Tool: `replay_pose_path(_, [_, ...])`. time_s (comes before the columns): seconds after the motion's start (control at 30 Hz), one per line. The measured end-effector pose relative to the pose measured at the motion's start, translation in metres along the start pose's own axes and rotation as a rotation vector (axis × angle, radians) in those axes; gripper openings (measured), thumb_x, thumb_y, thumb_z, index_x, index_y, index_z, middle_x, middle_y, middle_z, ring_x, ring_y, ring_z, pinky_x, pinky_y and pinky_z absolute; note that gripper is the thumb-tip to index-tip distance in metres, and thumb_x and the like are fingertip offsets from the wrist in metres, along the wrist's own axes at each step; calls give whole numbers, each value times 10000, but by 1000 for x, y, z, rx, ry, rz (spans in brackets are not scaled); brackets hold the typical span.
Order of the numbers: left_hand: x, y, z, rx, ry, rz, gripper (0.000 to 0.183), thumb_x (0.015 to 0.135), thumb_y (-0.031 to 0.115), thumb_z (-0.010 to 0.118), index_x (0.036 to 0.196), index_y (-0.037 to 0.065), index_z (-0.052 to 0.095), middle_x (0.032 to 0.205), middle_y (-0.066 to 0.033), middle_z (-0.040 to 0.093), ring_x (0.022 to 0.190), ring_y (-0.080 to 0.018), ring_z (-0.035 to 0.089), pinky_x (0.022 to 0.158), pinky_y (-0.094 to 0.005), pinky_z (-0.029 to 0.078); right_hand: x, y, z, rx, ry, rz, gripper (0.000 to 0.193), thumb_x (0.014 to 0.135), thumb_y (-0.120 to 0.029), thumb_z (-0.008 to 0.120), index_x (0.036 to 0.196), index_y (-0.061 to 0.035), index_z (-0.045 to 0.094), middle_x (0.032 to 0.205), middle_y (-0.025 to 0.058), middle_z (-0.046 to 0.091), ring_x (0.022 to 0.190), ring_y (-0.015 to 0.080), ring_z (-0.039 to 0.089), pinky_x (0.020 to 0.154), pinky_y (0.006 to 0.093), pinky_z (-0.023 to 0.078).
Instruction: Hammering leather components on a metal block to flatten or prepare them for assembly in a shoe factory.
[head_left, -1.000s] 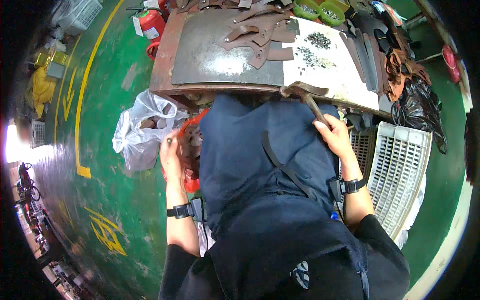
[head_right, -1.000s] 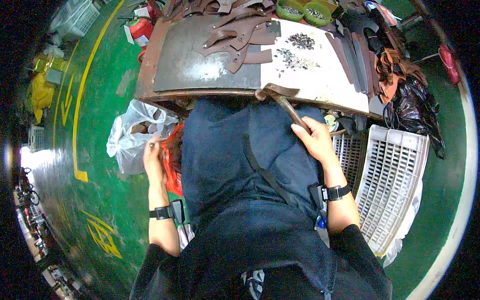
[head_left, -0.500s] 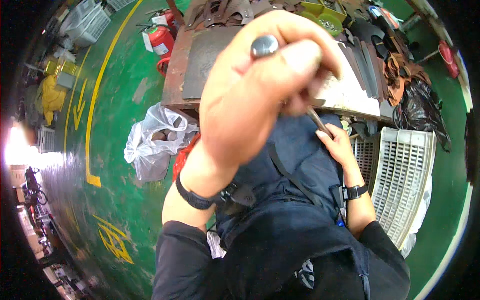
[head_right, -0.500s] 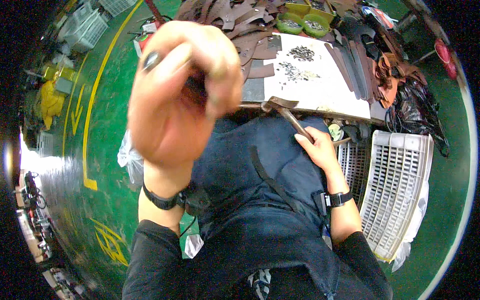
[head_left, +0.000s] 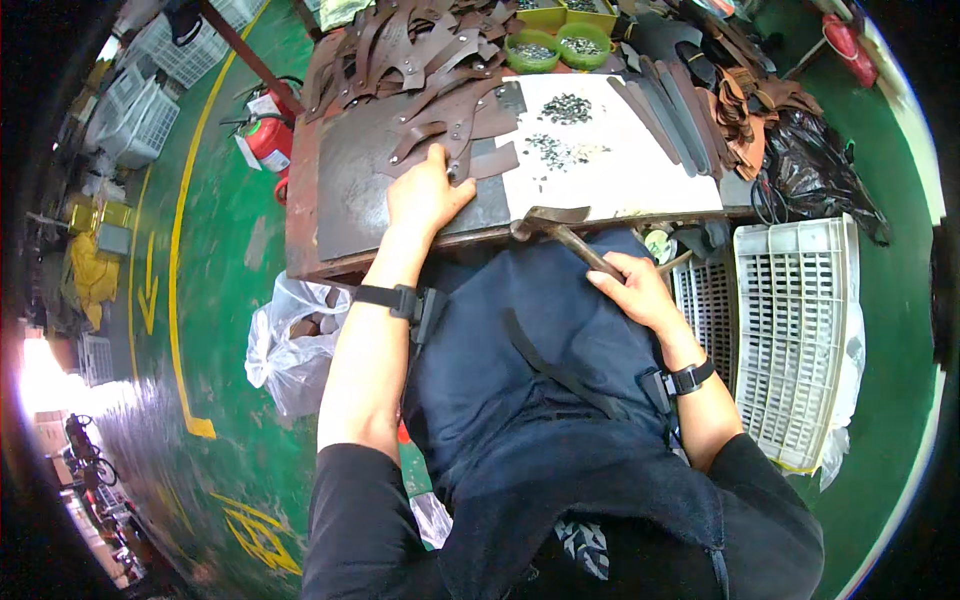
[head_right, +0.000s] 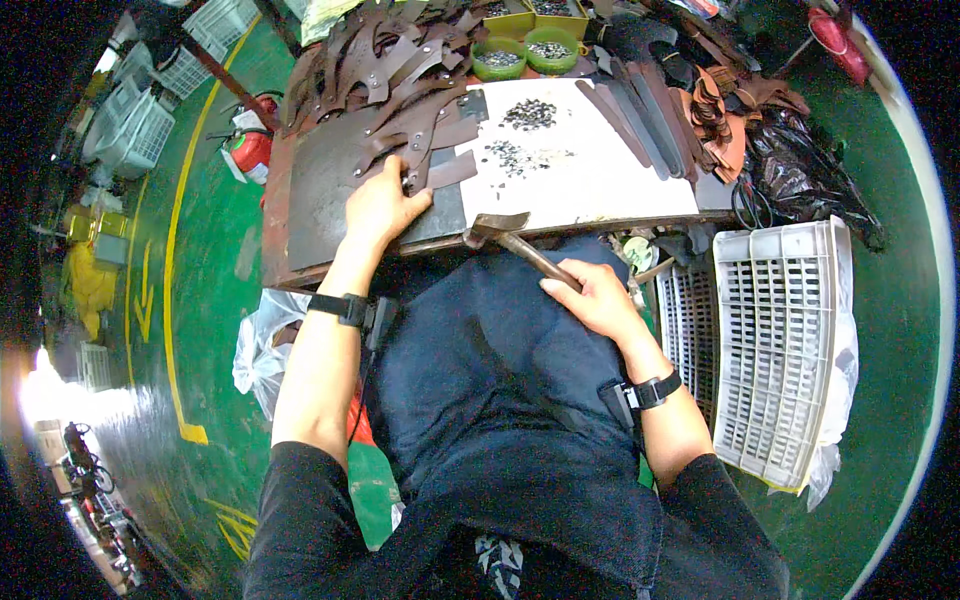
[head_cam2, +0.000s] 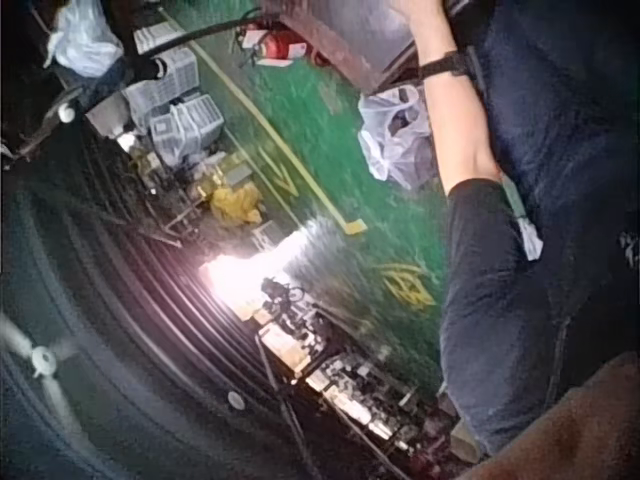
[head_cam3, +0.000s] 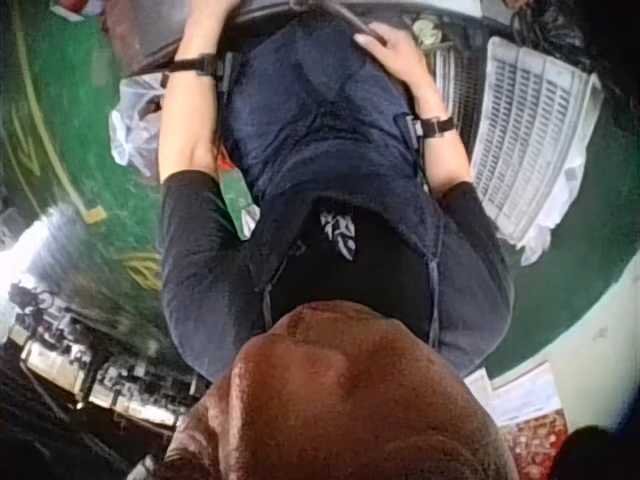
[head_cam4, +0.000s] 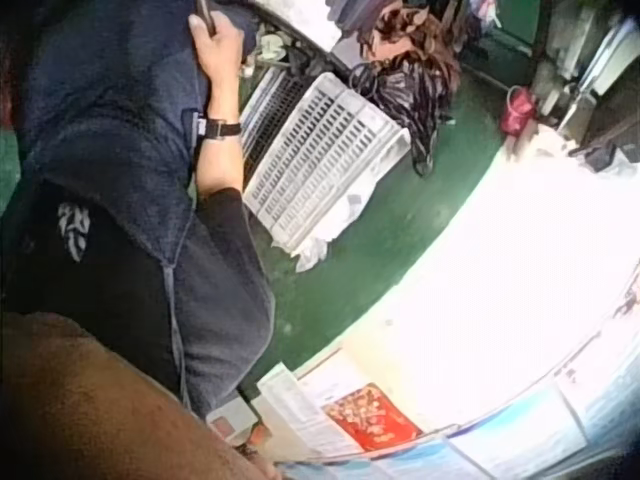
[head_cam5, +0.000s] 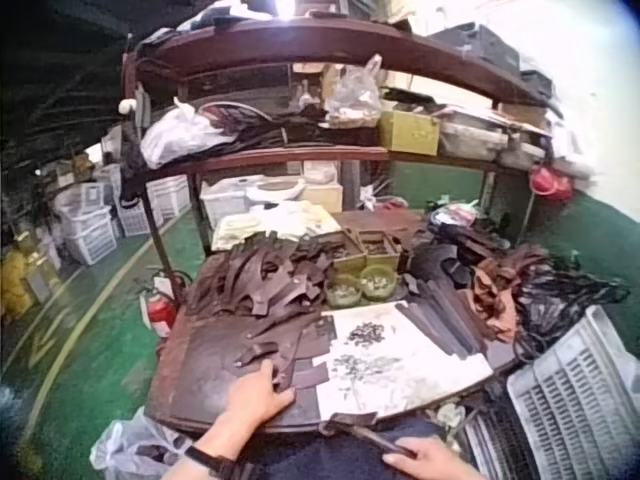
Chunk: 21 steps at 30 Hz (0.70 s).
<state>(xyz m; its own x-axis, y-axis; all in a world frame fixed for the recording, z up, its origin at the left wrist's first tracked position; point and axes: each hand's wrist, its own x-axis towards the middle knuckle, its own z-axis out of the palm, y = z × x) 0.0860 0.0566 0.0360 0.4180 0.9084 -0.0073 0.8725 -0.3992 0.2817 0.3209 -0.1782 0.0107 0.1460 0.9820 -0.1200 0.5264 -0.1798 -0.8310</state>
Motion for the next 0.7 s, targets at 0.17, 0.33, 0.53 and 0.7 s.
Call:
replay_pose_path(0.17, [3, -18, -11, -3, -66, -22, 565, 774, 445, 693, 1221, 120, 573, 1077, -161, 703, 1040, -330, 663, 867, -445, 516, 0, -3, -2, 14, -18, 3, 292, 887, -311, 707, 905, -22, 669, 604, 34, 499, 603, 80, 444, 542, 307, 390])
replay_pose_path(0.33, [17, -1, -29, -4, 5, -43, 573, 787, 482, 694, 1220, 118, 600, 1088, -167, 702, 1059, -332, 658, 889, -441, 514, 2, -6, -8, -18, -23, 9, 302, 890, -322, 703, 904, -23, 670, 598, 55, 504, 590, 90, 455, 538, 316, 393])
replay_pose_path(0.53, [60, -14, 9, 153, 154, 22, 322, 901, 354, 575, 967, 39, 577, 900, -209, 700, 868, -391, 684, 761, -516, 527, 4, -1, 0, 40, -40, -29, 291, 892, -312, 699, 887, -22, 667, 607, 78, 548, 583, 104, 485, 547, 323, 414])
replay_pose_path(0.7, [77, -39, -2, -64, 521, 42, 253, 944, 332, 531, 983, 95, 613, 847, -224, 679, 831, -423, 660, 731, -534, 514, 5, -1, -1, 32, -49, -48, 293, 894, -312, 696, 902, -21, 672, 619, 81, 567, 596, 107, 519, 556, 322, 425])
